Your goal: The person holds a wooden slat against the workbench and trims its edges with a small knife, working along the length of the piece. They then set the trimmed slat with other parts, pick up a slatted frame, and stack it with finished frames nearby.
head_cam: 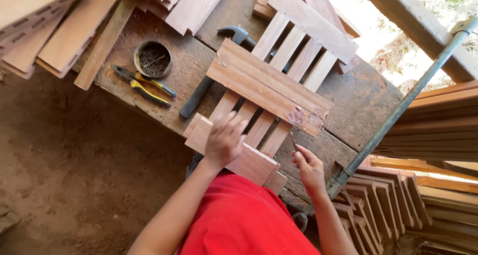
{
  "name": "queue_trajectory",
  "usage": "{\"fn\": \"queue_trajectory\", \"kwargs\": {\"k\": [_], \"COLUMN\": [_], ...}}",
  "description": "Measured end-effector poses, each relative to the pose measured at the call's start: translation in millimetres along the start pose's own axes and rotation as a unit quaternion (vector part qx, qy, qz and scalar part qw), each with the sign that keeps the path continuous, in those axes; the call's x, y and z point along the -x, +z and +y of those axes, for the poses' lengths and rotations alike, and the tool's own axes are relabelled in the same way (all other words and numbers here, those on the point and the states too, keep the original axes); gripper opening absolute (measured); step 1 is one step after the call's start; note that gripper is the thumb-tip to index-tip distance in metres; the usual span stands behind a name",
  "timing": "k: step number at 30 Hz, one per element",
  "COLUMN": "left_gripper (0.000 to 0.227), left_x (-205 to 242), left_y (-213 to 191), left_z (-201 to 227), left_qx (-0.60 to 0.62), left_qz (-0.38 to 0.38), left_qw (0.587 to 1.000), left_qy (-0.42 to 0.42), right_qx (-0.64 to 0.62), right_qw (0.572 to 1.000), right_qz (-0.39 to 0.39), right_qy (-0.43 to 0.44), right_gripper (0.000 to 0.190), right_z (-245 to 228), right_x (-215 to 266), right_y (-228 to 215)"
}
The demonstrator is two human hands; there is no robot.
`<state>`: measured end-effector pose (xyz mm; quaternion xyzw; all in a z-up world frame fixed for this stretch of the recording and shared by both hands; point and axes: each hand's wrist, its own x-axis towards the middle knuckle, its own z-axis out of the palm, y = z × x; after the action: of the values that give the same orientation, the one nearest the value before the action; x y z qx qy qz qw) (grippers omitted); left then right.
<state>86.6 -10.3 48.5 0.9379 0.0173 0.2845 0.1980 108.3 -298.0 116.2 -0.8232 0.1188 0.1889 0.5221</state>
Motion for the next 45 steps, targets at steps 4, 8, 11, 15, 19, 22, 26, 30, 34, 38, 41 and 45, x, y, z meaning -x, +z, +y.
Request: {"fn": "queue_trajectory", "kwargs": {"k": [4, 8, 11, 15, 19, 22, 26, 30, 34, 38, 41, 45], "left_gripper": [0.105, 0.139, 0.161, 0.158, 0.129, 0.124, 0.123, 0.12, 0.12, 0.122, 0.121, 0.121], "left_x": [-96, -155, -176, -196, -190, -193, -181, -193, -194, -205, -206, -201], "left_y": [44, 91, 111, 89, 67, 61, 82, 73, 78, 65, 60, 64], "left_z": [2, -12, -14, -6, 9, 14, 4, 6, 5, 8, 11, 11], "left_qx": [-0.014, -0.069, -0.062, -0.074, -0.072, -0.009, 0.013, 0.032, 0.037, 0.05, 0.057, 0.057], "left_qz": [-0.251, -0.46, -0.473, -0.5, -0.516, -0.542, -0.515, -0.544, -0.556, -0.568, -0.574, -0.573], "left_qw": [0.961, 0.87, 0.86, 0.839, 0.837, 0.837, 0.855, 0.838, 0.83, 0.822, 0.817, 0.817], "left_qy": [0.114, 0.163, 0.183, 0.201, 0.167, 0.07, 0.056, 0.031, 0.021, 0.008, 0.008, 0.007], "right_qx": [-0.049, -0.103, -0.136, -0.133, 0.141, 0.205, 0.161, 0.198, 0.25, 0.277, 0.298, 0.321], "right_qw": [0.998, 0.993, 0.987, 0.985, 0.971, 0.92, 0.888, 0.868, 0.86, 0.868, 0.879, 0.9], "right_qz": [0.037, 0.021, 0.028, 0.065, 0.122, 0.2, 0.294, 0.324, 0.322, 0.307, 0.288, 0.226], "right_qy": [0.006, 0.058, 0.08, 0.093, -0.152, -0.268, -0.314, -0.321, -0.308, -0.274, -0.235, -0.188], "right_gripper": [0.033, 0.035, 0.039, 0.044, 0.041, 0.035, 0.038, 0.038, 0.036, 0.036, 0.034, 0.036], "right_z": [12, 12, 17, -10, -28, -41, -4, 15, 4, -8, -6, -11], "right_x": [2, 15, 21, 24, 5, -23, -78, -87, -76, -60, -46, -26], "right_y": [-8, -14, -16, -11, -4, 9, 24, 37, 39, 35, 30, 17]}}
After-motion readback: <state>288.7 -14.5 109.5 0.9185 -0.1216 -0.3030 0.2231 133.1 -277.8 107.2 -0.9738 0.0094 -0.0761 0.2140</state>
